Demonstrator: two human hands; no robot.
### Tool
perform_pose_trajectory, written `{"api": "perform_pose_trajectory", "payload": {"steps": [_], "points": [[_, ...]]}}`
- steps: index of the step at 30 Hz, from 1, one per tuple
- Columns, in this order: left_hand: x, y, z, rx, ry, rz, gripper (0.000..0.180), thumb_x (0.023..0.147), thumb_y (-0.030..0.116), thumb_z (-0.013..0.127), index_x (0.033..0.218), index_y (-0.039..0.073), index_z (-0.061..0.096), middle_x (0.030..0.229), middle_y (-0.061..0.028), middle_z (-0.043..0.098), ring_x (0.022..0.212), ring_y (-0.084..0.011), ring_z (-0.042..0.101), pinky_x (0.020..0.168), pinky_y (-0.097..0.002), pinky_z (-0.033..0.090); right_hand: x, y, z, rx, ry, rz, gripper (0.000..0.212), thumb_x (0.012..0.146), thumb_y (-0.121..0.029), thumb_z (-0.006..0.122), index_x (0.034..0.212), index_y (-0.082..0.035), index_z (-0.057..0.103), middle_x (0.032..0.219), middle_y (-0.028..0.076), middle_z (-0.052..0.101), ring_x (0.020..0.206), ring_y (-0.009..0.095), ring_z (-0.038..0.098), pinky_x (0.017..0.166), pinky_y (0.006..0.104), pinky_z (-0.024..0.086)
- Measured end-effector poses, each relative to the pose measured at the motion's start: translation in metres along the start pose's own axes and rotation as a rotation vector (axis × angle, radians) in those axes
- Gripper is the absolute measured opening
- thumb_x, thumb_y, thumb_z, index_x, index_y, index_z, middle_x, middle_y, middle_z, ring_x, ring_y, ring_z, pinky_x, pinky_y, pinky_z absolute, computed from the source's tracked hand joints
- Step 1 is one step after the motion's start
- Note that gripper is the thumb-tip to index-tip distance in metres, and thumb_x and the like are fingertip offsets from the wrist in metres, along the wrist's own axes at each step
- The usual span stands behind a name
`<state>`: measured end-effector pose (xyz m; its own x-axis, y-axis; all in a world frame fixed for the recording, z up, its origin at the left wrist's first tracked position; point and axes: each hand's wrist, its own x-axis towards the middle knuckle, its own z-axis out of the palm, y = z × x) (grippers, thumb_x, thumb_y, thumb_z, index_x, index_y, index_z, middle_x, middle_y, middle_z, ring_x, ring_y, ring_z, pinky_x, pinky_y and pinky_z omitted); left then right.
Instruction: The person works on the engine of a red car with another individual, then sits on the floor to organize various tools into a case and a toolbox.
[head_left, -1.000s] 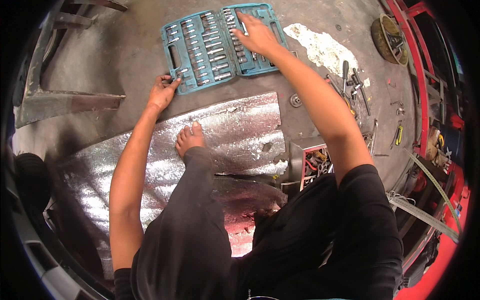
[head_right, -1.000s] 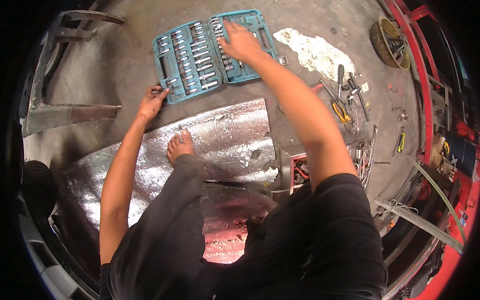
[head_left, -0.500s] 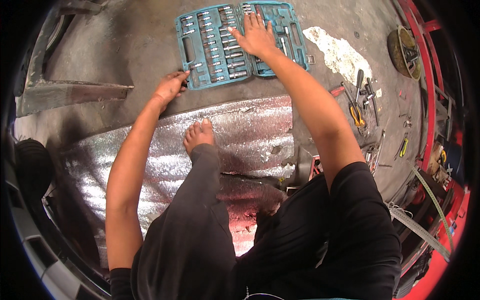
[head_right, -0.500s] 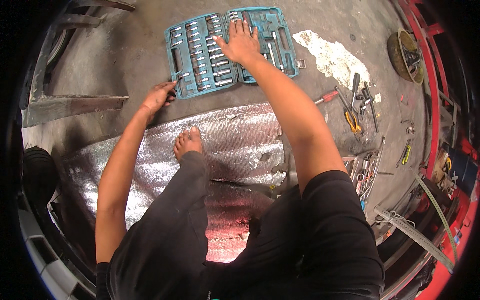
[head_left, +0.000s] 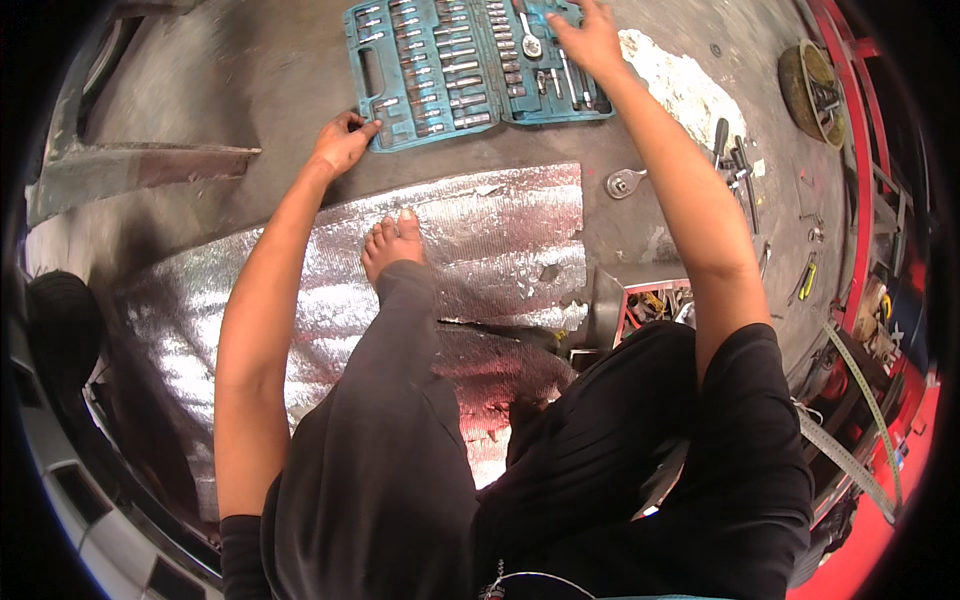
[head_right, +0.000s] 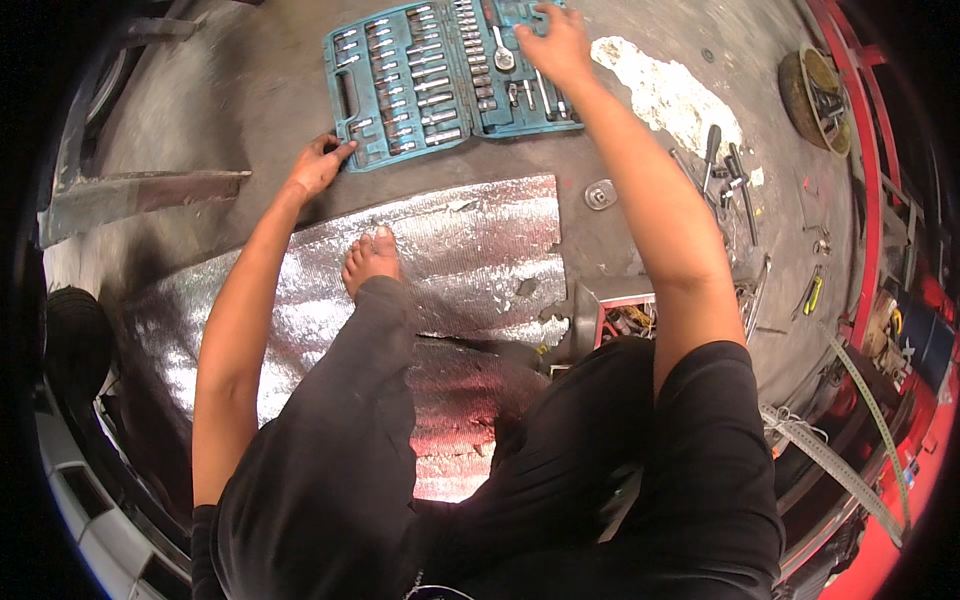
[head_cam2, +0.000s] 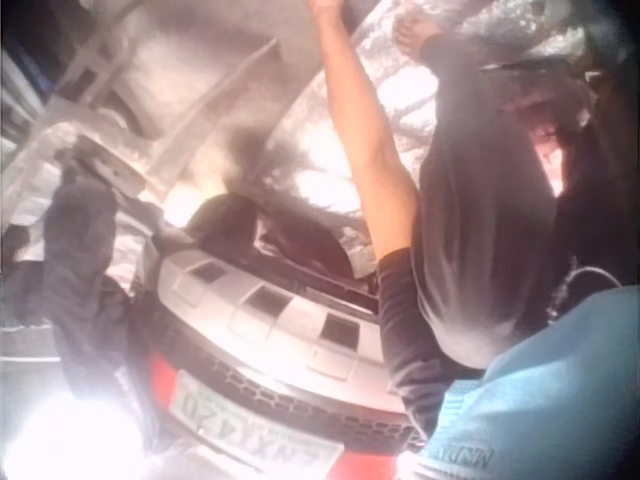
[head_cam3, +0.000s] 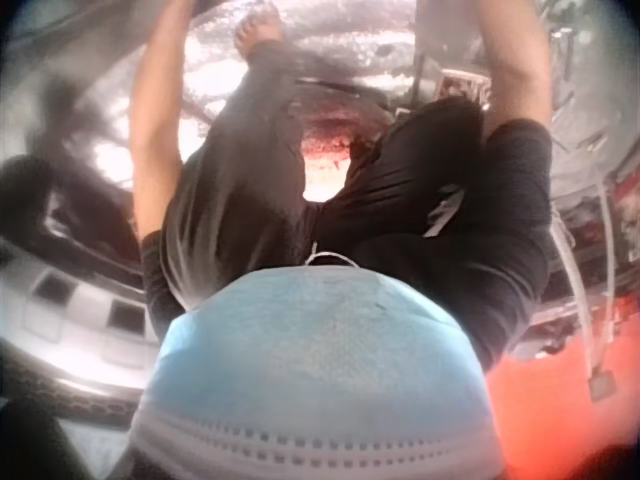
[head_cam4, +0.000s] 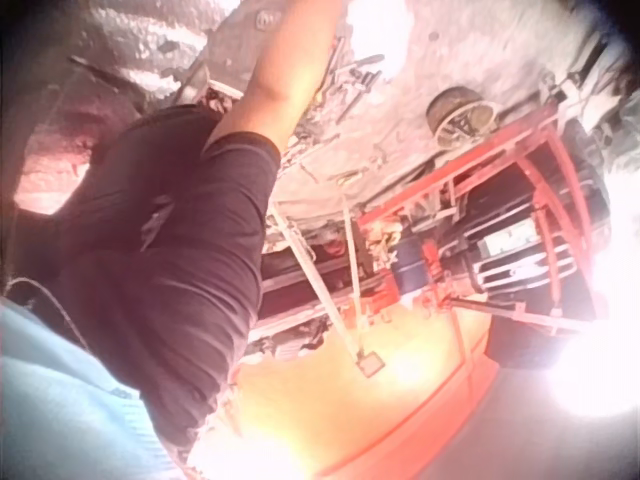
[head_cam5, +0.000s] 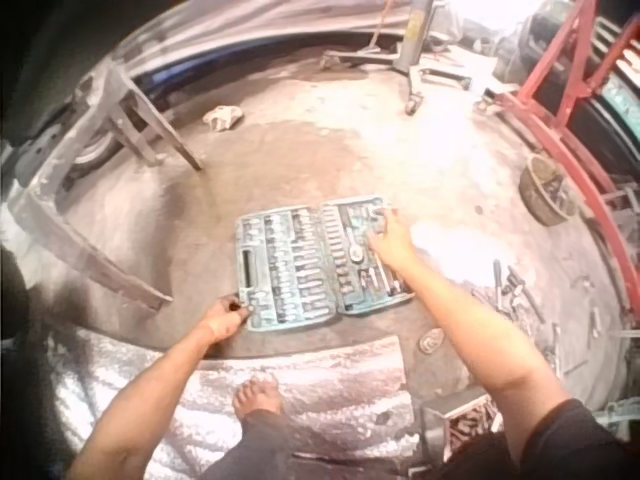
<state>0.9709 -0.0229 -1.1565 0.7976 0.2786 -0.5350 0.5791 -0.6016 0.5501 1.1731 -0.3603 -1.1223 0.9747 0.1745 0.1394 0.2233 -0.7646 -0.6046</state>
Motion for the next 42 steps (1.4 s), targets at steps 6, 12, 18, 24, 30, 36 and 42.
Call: {"api": "perform_pose_trajectory", "payload": {"steps": [6,12,18,24,30,36,42], "points": [[-0.022,0.016,0.001,-0.217,0.040,0.002,0.044,0.086,0.040,0.071,0.101,0.000,0.059,0.093,-0.0119,0.066,0.085,-0.0176,0.061,0.080,-0.0320,0.049,-0.017,0.075,-0.029,0.007,0.128,0.051,0.039,0.081,-0.035,0.069,0.110,-0.010,0.068,0.114,0.018,0.063,0.110,0.034,0.060,0.094,0.0418,0.048],[-0.051,0.040,-0.003,-0.428,0.054,-0.005,0.042,0.084,0.030,0.078,0.105,0.001,0.056,0.090,-0.0070,0.065,0.081,-0.0120,0.058,0.074,-0.0274,0.048,-0.076,-0.001,0.007,0.128,0.013,-0.379,0.044,0.086,-0.038,0.068,0.114,-0.005,0.065,0.122,0.017,0.062,0.115,0.034,0.058,0.098,0.0409,0.046],[-0.070,0.048,-0.005,-0.594,0.141,0.036,0.055,0.082,0.031,0.079,0.118,0.002,0.049,0.099,-0.0092,0.065,0.087,-0.0144,0.058,0.078,-0.0308,0.048,-0.151,-0.097,0.019,0.121,-0.271,-0.523,0.088,0.076,-0.060,0.070,0.135,0.002,0.050,0.138,0.032,0.045,0.130,0.044,0.045,0.108,0.0482,0.038],[-0.077,0.059,0.013,-0.650,0.067,-0.012,0.057,0.085,0.025,0.077,0.125,0.002,0.044,0.105,-0.0106,0.064,0.095,-0.0186,0.059,0.088,-0.0346,0.048,-0.183,-0.099,0.022,0.016,-0.314,-0.467,0.083,0.074,-0.037,0.076,0.142,-0.004,0.041,0.142,0.032,0.038,0.133,0.045,0.039,0.108,0.0498,0.035],[-0.097,0.081,0.028,-0.649,0.049,0.026,0.077,0.087,0.023,0.075,0.143,-0.006,0.032,0.106,-0.0118,0.065,0.094,-0.0187,0.061,0.091,-0.0350,0.049,-0.181,-0.078,0.013,-0.025,-0.297,-0.450,0.064,0.080,-0.028,0.069,0.136,-0.005,0.048,0.138,0.027,0.045,0.129,0.040,0.046,0.104,0.0485,0.039],[-0.066,0.088,0.053,-0.580,-0.103,0.016,0.060,0.095,0.026,0.065,0.144,0.001,0.041,0.115,-0.0095,0.064,0.099,-0.0163,0.061,0.085,-0.0303,0.050,-0.165,-0.041,0.026,-0.395,-0.144,-0.603,0.051,0.085,-0.020,0.057,0.133,-0.005,0.051,0.138,0.021,0.048,0.129,0.038,0.046,0.099,0.0510,0.042],[-0.027,0.185,0.054,-0.437,-0.348,0.048,0.092,0.087,0.073,0.050,0.149,0.007,0.034,0.148,-0.0190,0.039,0.125,-0.0318,0.047,0.095,-0.0351,0.044,-0.116,0.001,0.022,-0.438,-0.091,-0.344,0.048,0.095,-0.019,0.045,0.141,-0.007,0.045,0.144,0.021,0.045,0.132,0.043,0.045,0.106,0.0578,0.037]]}}
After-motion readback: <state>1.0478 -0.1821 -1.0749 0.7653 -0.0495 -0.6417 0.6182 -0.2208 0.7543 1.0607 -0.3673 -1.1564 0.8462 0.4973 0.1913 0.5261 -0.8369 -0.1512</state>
